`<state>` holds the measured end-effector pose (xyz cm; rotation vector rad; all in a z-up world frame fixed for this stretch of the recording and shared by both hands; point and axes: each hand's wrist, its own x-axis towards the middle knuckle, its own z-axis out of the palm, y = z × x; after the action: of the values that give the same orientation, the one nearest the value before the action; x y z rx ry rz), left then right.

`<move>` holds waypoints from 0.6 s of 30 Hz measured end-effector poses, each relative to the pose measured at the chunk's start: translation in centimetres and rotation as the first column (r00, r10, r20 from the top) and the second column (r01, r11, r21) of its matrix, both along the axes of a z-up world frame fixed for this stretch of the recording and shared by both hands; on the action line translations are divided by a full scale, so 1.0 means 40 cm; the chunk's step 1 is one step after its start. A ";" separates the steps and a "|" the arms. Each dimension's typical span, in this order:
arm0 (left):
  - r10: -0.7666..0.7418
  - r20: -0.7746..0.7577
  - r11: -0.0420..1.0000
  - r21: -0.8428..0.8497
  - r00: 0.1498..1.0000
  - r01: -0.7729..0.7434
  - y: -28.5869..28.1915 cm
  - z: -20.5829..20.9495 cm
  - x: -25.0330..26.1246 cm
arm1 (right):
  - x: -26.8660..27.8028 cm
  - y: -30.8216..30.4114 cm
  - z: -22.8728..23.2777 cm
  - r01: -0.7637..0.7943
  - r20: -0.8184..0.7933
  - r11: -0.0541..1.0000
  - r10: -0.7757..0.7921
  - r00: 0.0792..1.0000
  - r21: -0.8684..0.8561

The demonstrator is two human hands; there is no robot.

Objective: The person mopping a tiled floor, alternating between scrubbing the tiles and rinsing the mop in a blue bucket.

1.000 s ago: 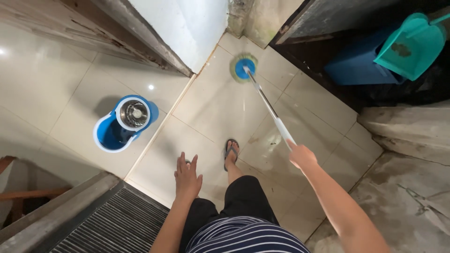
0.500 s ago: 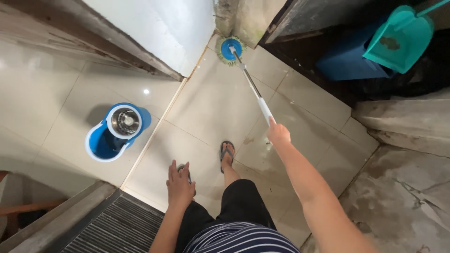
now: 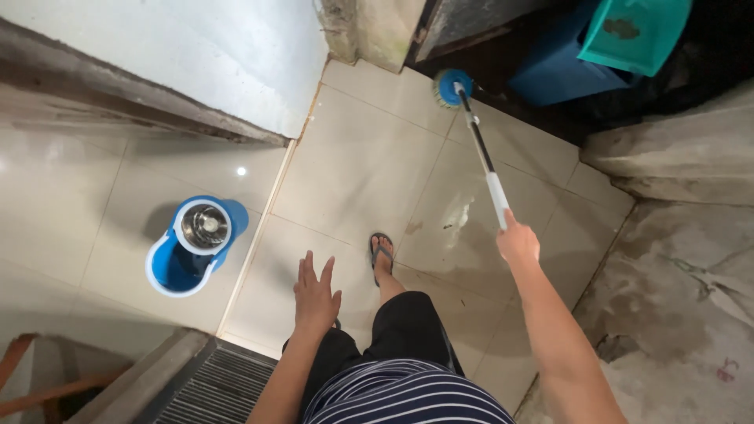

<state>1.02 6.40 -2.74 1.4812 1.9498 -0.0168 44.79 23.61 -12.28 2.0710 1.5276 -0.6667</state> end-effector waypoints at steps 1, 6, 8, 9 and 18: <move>-0.009 0.001 1.000 0.012 1.000 0.009 -0.001 -0.006 -0.001 | 0.020 -0.042 0.029 0.001 0.010 1.000 -0.001 1.000 0.012; -0.070 -0.018 0.998 0.001 0.997 0.070 -0.010 -0.037 -0.031 | 0.123 -0.322 0.218 0.003 0.045 0.999 -0.005 0.999 0.038; -0.135 -0.077 0.987 0.073 0.988 0.140 0.008 -0.052 -0.049 | 0.138 -0.407 0.281 0.030 0.047 0.999 -0.028 0.998 -0.045; -0.166 -0.107 0.978 0.108 0.980 0.177 0.018 -0.053 -0.057 | 0.138 -0.448 0.308 0.045 0.048 0.995 -0.041 0.998 -0.086; -0.294 -0.011 0.949 0.111 0.956 0.294 0.047 0.004 -0.115 | -0.157 -0.763 0.249 0.118 0.018 0.925 -0.119 0.993 -0.362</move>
<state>-3.57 8.29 -2.56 1.8335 1.7323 -0.0356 38.50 -6.92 -2.32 1.8864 1.1800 -0.9235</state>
